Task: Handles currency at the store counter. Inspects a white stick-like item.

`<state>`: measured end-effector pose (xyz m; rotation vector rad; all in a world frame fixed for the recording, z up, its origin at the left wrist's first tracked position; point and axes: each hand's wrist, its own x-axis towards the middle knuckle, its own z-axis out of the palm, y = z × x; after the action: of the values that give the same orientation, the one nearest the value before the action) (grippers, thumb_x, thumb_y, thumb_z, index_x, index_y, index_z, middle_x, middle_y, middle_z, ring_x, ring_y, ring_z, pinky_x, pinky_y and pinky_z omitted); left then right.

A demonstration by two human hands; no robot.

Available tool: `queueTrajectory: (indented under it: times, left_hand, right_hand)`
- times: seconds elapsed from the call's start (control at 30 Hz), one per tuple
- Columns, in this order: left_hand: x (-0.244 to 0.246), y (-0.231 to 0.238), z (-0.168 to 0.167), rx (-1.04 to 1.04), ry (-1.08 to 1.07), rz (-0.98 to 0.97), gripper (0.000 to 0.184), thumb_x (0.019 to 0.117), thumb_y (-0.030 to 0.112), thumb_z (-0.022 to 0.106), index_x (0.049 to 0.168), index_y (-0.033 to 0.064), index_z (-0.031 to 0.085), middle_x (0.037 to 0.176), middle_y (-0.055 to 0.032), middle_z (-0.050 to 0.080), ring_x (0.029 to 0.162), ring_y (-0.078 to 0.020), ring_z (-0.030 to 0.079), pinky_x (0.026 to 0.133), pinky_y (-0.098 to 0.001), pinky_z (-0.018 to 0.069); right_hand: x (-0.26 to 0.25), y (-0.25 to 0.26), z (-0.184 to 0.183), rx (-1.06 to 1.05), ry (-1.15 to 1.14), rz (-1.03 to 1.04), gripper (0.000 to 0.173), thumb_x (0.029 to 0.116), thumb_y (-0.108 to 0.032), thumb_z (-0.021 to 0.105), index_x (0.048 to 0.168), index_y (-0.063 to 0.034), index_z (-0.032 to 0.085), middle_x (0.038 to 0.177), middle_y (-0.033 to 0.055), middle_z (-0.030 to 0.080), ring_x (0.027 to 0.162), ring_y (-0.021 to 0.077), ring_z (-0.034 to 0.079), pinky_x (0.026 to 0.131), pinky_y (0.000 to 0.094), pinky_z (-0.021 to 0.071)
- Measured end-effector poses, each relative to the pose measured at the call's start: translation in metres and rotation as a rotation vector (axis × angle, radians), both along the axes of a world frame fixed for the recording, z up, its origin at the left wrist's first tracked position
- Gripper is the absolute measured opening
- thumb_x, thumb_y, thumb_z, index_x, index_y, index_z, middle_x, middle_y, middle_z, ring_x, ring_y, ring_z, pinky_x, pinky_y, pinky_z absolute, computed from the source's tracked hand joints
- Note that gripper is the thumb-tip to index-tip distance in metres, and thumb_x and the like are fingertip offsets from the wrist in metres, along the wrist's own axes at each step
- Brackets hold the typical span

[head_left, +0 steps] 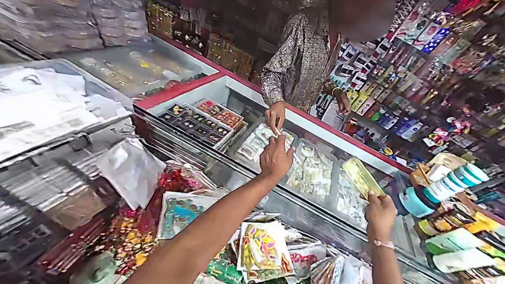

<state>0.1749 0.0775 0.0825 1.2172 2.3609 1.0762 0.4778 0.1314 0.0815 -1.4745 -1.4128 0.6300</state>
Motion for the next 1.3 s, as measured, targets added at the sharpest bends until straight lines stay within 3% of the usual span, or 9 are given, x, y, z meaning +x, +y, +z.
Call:
queueTrajectory:
  times: [0.1, 0.23, 0.43, 0.63, 0.77, 0.87, 0.93, 1.03, 1.3]
  left_hand:
    - [0.016, 0.010, -0.009, -0.065, 0.132, -0.051, 0.067, 0.1008, 0.059, 0.048, 0.155, 0.0197, 0.043, 0.146, -0.0272, 0.049, 0.112, -0.0427, 0.064, 0.090, -0.0572, 0.0542]
    - [0.020, 0.019, -0.017, -0.162, 0.357, -0.203, 0.068, 0.1021, 0.065, 0.037, 0.157, 0.0259, 0.042, 0.155, -0.0299, 0.039, 0.110, -0.0467, 0.064, 0.088, -0.0588, 0.0535]
    - [0.011, 0.034, -0.029, -0.180, 0.450, -0.459, 0.074, 0.0977, 0.073, 0.039, 0.157, 0.0282, 0.043, 0.172, -0.0165, 0.007, 0.140, -0.0512, 0.040, 0.103, -0.0644, 0.0433]
    - [0.005, 0.042, -0.023, -0.231, 0.467, -0.549, 0.082, 0.0966, 0.075, 0.036, 0.161, 0.0241, 0.035, 0.173, -0.0126, 0.006, 0.145, -0.0479, 0.037, 0.106, -0.0662, 0.0398]
    - [0.004, 0.036, -0.026, -0.110, 0.395, -0.451, 0.085, 0.0956, 0.075, 0.041, 0.158, 0.0170, 0.040, 0.169, -0.0178, 0.020, 0.140, -0.0454, 0.045, 0.105, -0.0618, 0.0445]
    - [0.002, 0.030, -0.024, -0.141, 0.332, -0.295, 0.068, 0.1028, 0.060, 0.039, 0.150, 0.0112, 0.051, 0.162, -0.0282, 0.031, 0.139, -0.0491, 0.044, 0.107, -0.0628, 0.0414]
    - [0.004, 0.029, -0.023, -0.198, 0.360, -0.242, 0.059, 0.1044, 0.050, 0.039, 0.142, 0.0082, 0.059, 0.151, -0.0290, 0.045, 0.137, -0.0468, 0.046, 0.108, -0.0643, 0.0389]
    - [0.005, 0.028, -0.022, -0.228, 0.395, -0.222, 0.054, 0.1037, 0.045, 0.040, 0.141, 0.0104, 0.060, 0.146, -0.0268, 0.051, 0.136, -0.0450, 0.047, 0.108, -0.0650, 0.0375]
    - [0.004, 0.041, -0.024, -0.265, 0.409, -0.208, 0.049, 0.1011, 0.037, 0.044, 0.131, 0.0040, 0.065, 0.141, -0.0242, 0.055, 0.133, -0.0403, 0.052, 0.103, -0.0566, 0.0453]
  right_hand:
    - [-0.040, -0.005, 0.037, -0.106, 0.260, 0.030, 0.014, 0.1047, -0.014, 0.055, 0.105, -0.0006, 0.059, 0.074, 0.0055, 0.069, 0.039, 0.0053, 0.039, 0.037, 0.0230, 0.0293]
    - [-0.076, 0.003, 0.052, -0.140, 0.282, 0.048, 0.013, 0.1022, -0.013, 0.058, 0.099, -0.0008, 0.061, 0.072, 0.0062, 0.069, 0.040, 0.0066, 0.042, 0.037, 0.0239, 0.0308]
    - [-0.101, 0.007, 0.063, -0.205, 0.365, 0.035, 0.008, 0.1008, -0.009, 0.056, 0.097, -0.0023, 0.058, 0.070, 0.0054, 0.067, 0.039, 0.0052, 0.037, 0.035, 0.0223, 0.0263]
    - [-0.101, 0.027, 0.064, -0.182, 0.276, 0.001, 0.007, 0.0974, -0.009, 0.059, 0.096, -0.0019, 0.060, 0.069, 0.0052, 0.065, 0.041, 0.0075, 0.041, 0.037, 0.0247, 0.0301]
    - [-0.093, 0.034, 0.059, -0.150, 0.402, 0.067, 0.034, 0.1118, -0.030, 0.040, 0.102, -0.0030, 0.058, 0.069, 0.0046, 0.068, 0.038, 0.0055, 0.037, 0.036, 0.0231, 0.0277]
    - [-0.088, 0.030, 0.037, 0.115, 0.021, -0.092, 0.053, 0.1135, -0.037, 0.029, 0.099, 0.0003, 0.064, 0.070, 0.0057, 0.065, 0.051, 0.0146, 0.054, 0.050, 0.0337, 0.0451]
    - [-0.095, 0.027, 0.030, 0.206, -0.501, -0.064, 0.046, 0.1100, -0.034, 0.039, 0.115, 0.0015, 0.069, 0.097, 0.0181, 0.072, 0.086, 0.0338, 0.072, 0.079, 0.0550, 0.0557]
    - [-0.136, 0.075, 0.023, 0.138, -1.060, 0.139, 0.042, 0.1088, -0.034, 0.040, 0.135, -0.0109, 0.064, 0.126, 0.0216, 0.068, 0.108, 0.0428, 0.069, 0.088, 0.0630, 0.0548]
    - [-0.217, 0.146, -0.005, -0.178, -1.182, 0.252, 0.034, 0.1031, -0.014, 0.043, 0.122, 0.0002, 0.066, 0.136, 0.0262, 0.059, 0.111, 0.0443, 0.067, 0.087, 0.0616, 0.0545]
